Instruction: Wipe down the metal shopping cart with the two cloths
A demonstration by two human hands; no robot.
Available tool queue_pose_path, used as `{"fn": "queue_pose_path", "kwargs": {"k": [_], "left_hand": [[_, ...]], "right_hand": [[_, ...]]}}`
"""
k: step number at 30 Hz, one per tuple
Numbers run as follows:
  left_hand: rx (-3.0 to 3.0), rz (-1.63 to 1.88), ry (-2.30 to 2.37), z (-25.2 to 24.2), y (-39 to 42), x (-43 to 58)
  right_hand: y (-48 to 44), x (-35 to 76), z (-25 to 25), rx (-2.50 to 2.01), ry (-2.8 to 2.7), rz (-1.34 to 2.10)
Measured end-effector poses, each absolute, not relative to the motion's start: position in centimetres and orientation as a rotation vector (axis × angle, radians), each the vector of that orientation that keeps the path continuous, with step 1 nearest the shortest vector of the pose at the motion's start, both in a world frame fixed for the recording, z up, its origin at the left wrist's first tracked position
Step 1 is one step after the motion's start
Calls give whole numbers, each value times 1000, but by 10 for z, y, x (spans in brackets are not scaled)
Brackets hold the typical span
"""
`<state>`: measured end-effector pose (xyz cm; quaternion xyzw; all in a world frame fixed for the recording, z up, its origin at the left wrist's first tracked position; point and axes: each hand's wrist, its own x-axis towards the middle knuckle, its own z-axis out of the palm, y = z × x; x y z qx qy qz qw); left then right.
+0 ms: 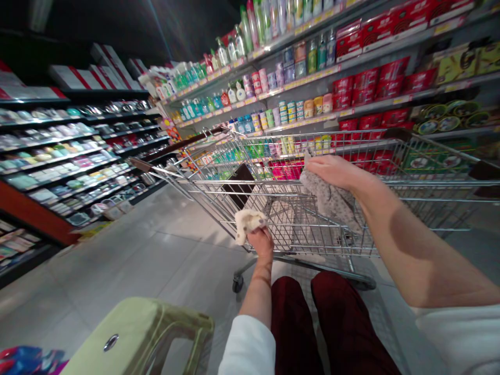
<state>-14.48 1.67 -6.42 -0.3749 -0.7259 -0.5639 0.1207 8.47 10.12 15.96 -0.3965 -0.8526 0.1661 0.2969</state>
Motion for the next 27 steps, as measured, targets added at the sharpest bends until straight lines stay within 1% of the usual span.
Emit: {"fn": "queue_pose_path", "kwargs": {"k": [3, 5, 7, 12, 14, 15, 18, 24, 27], "left_hand": [[-1158, -1666, -2107, -75, 9, -142], [-1111, -1701, -2085, -60, 9, -149], [-983, -1747, -2048, -28, 11, -164], [-627, -1763, -1926, 79, 17, -222], [-616, -1723, -1922, 103, 22, -239], [-628, -1701, -1936, 106, 24, -244], [-650, -1651, -2013, 86, 30, -246], [-735, -1602, -2240, -14, 21, -215], [-811, -1602, -2297, -48, 16, -203]], "right_hand": [[100, 84, 160, -1091, -2257, 441], [100, 84, 161, -1110, -2257, 457], [99, 84, 161, -1147, -2258, 465], [98, 86, 162, -1114, -2284, 406], [99, 86, 161, -1074, -2292, 391], [100, 86, 161, -1060, -2293, 389], [103, 85, 159, -1061, -2280, 378], [99, 84, 161, -1047, -2246, 395], [96, 84, 163, -1073, -2250, 404]]}}
